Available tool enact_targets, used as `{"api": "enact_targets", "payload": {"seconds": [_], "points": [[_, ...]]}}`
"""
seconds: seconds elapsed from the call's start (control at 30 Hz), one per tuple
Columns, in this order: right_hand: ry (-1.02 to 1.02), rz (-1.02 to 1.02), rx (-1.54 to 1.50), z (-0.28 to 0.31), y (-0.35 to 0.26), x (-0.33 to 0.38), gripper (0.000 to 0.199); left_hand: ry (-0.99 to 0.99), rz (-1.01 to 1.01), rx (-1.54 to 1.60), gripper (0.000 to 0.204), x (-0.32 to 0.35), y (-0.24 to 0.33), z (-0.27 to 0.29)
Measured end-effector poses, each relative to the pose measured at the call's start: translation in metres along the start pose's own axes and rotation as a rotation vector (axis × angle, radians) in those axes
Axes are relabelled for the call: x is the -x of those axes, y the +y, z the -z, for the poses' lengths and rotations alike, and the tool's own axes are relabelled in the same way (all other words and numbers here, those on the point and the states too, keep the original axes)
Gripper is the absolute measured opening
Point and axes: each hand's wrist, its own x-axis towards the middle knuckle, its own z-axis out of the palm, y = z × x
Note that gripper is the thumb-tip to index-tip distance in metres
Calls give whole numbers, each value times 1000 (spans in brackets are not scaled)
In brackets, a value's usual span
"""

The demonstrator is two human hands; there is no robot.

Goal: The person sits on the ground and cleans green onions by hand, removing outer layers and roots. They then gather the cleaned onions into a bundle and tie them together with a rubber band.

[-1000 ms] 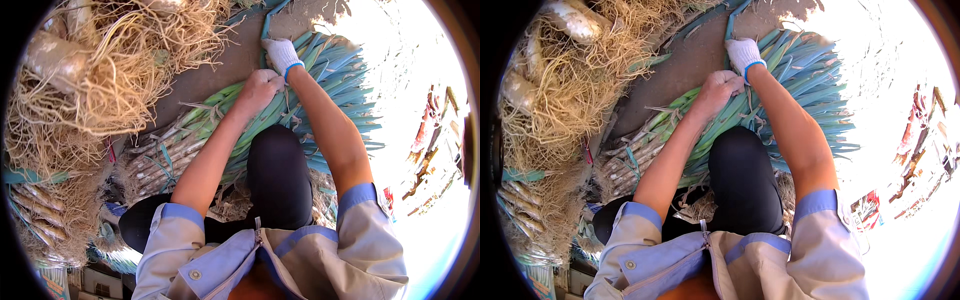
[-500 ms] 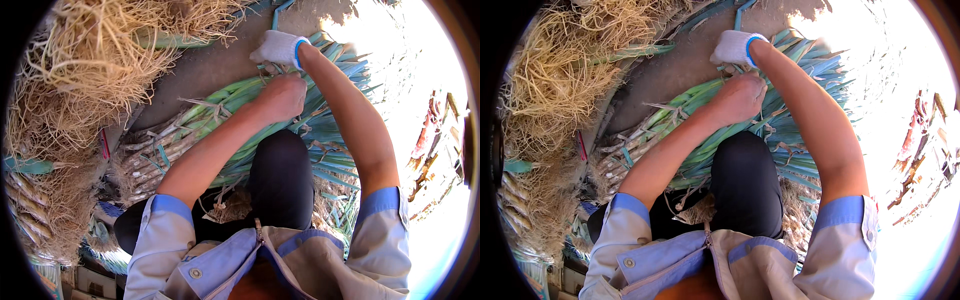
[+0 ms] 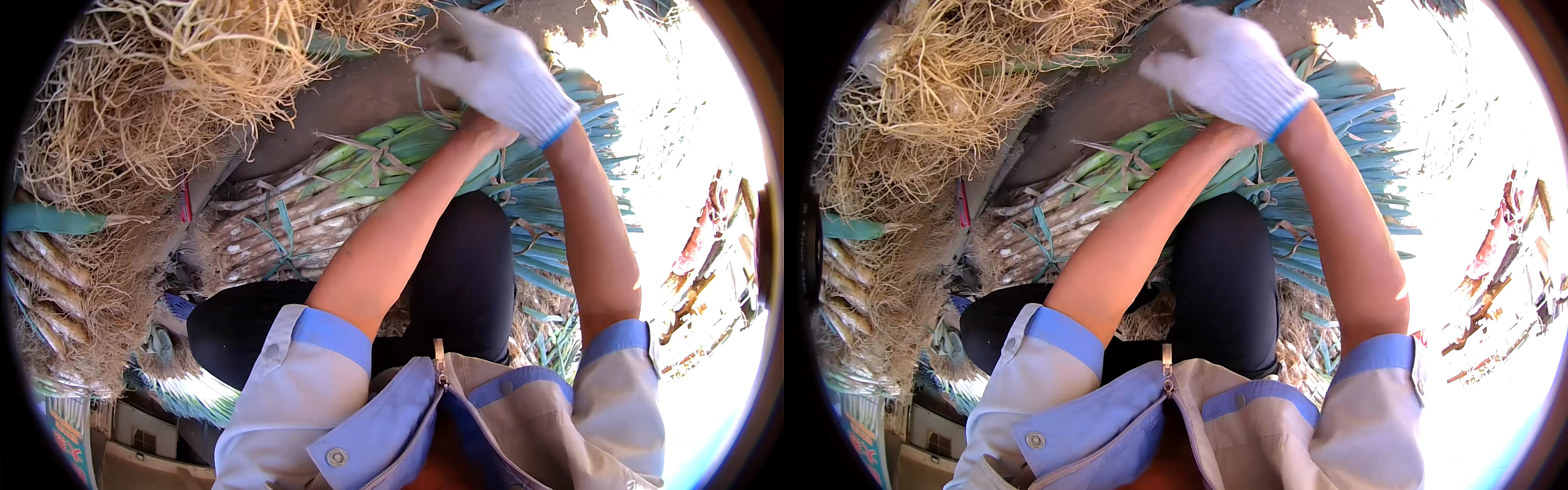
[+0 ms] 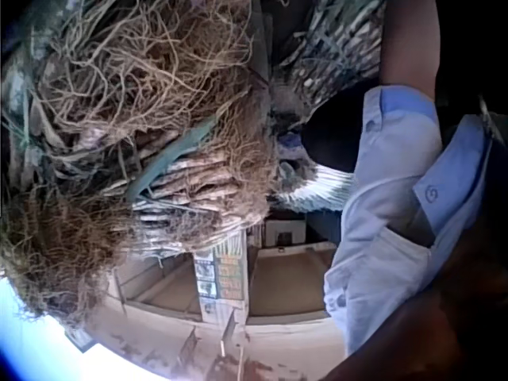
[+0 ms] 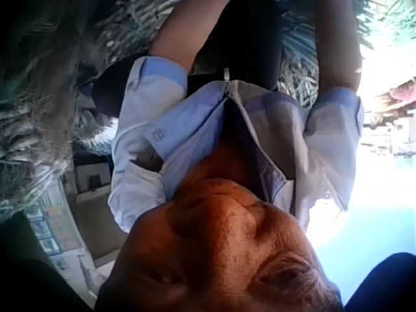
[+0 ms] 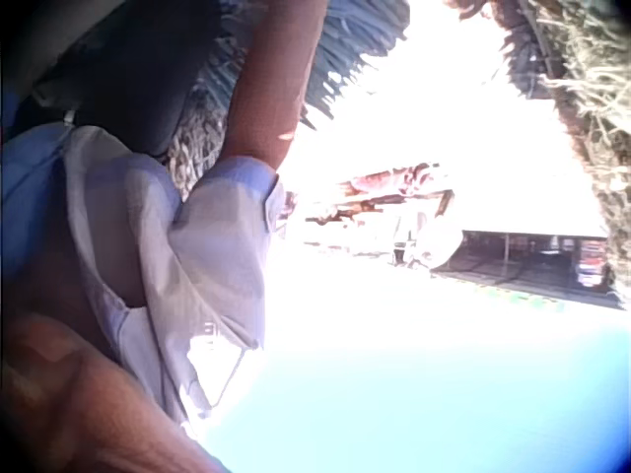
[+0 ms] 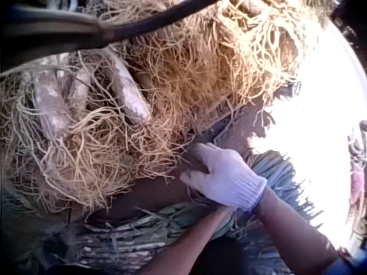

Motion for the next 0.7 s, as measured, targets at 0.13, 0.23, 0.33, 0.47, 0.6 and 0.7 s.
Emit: {"api": "enact_targets", "payload": {"seconds": [0.13,0.23,0.33,0.47,0.6,0.7], "points": [[52,-495,-348,36,-32,102,6,-194,621,-242,32,-8,30,24],[-10,82,-114,4,-39,141,14,-57,729,-150,24,-11,43,20],[-71,76,-38,-23,-39,127,30,-175,856,-121,24,-21,56,25],[-42,-3,181,-55,-29,111,53,-271,938,-151,22,-28,54,23],[179,-310,296,-108,-45,64,63,-272,804,-286,22,-22,26,17],[70,-703,179,-115,-47,45,44,-319,799,-338,23,-21,46,13]]}}
